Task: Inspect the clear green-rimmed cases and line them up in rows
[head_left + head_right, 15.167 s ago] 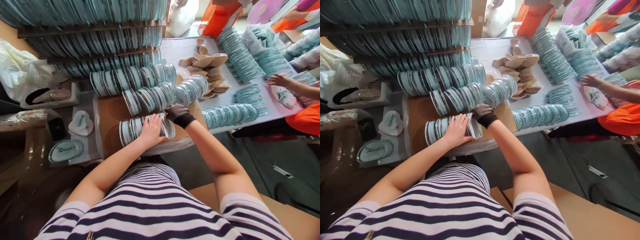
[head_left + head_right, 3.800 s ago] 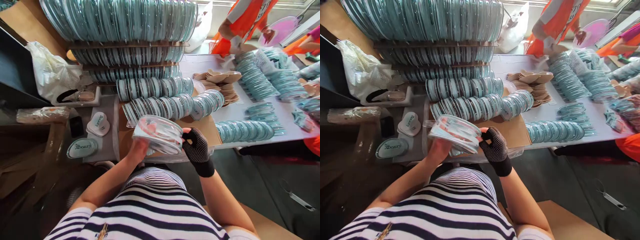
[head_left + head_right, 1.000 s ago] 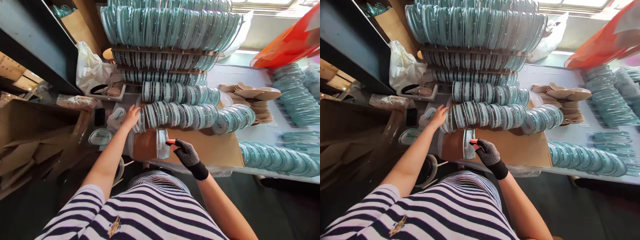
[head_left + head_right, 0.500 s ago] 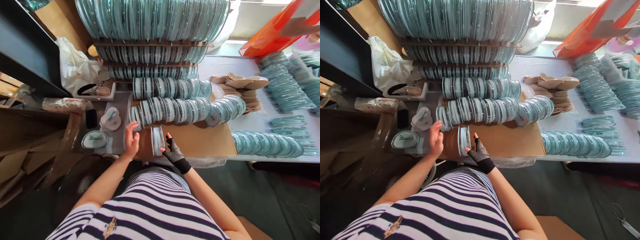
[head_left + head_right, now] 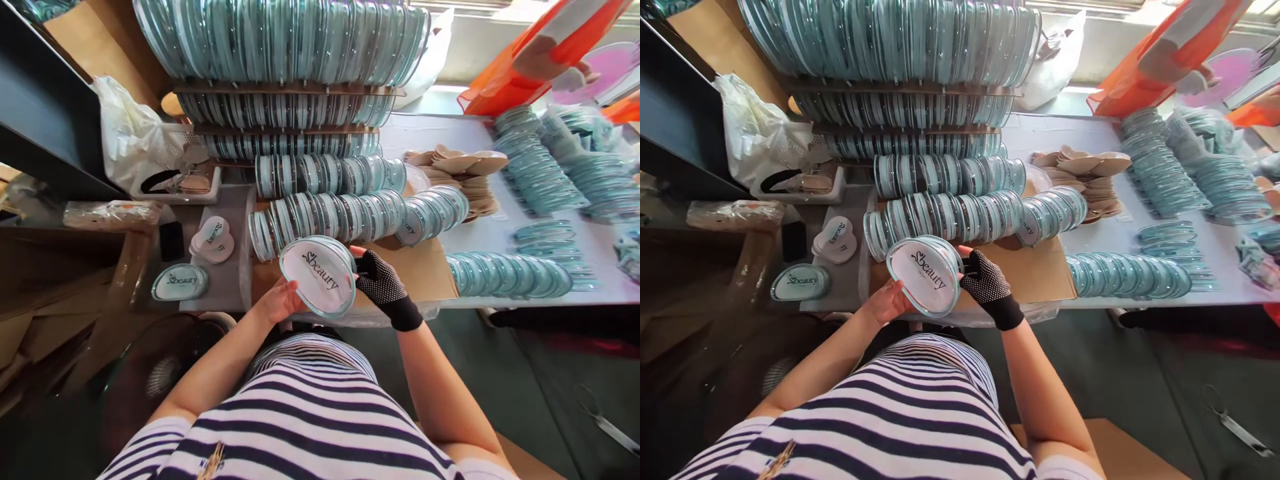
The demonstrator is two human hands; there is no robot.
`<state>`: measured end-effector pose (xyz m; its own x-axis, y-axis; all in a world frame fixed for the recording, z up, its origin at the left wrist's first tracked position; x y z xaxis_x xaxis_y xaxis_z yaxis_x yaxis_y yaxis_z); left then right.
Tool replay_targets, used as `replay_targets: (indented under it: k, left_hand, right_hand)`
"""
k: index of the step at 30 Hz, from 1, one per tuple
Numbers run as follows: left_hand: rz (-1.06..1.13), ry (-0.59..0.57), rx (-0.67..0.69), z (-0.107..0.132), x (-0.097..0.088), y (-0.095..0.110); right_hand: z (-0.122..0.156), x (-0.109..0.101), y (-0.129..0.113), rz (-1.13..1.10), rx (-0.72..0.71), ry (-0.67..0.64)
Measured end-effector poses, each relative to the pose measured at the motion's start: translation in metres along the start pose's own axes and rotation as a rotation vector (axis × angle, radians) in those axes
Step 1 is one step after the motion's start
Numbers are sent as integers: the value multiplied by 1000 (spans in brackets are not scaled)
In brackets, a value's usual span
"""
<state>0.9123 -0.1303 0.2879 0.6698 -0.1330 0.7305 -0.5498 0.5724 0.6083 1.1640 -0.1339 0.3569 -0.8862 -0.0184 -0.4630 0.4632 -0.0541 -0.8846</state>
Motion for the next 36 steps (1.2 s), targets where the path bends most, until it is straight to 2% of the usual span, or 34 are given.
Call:
replay_targets:
  k: [4,7,10,14,17,19,21,24,27,29,33,36]
  left_hand:
    - [-262,-10,266,5,16,2]
    - [-515,-19,382,7,22,5]
    - [-608,28,422,5,24,7]
    - [-660,62,461,2,28,4]
    - [-665,69,467,4,31,1]
    - [-651,108,485,8,34,3]
    - [-635,133,504,10,37,8]
    - [-610,11,452,10,44,13]
    - [-580,-180,396,6,47,16]
    - [-592,-257,436,4,45,21]
    - [-724,-362,549,9,43,51]
    - [-847,-367,546,18,52,78]
  right_hand:
    - [13,-6,2,125,108,310]
    - [22,1,2,-118,174,304]
    - [27,10,4,-364,245,267]
    - [30,17,13,-471,246,152]
    - [36,12,17,-512,263,84]
    - [42,3,11,-517,255,38]
    - [49,-7,-2,-489,211,-76]
    - [58,-17,-27,-425,111,-293]
    - [62,-22,-39,-440,28,-351]
    - [59,-26,-42,-418,-40,-434]
    - [50,-38,-59,-183,-232,-665]
    - [48,-41,-84,-3,-451,-732]
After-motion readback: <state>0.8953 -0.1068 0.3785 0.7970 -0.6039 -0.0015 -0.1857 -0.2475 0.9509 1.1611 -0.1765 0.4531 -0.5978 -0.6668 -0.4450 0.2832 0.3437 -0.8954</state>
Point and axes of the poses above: each hand's wrist, its own z-axis away from the middle knuckle, its own x-axis out of the palm, y = z × x, the point moved 1 cm from there along -z, towards the middle knuckle, and after that the axes turned 4 degrees about x, right-handed, at the moved point
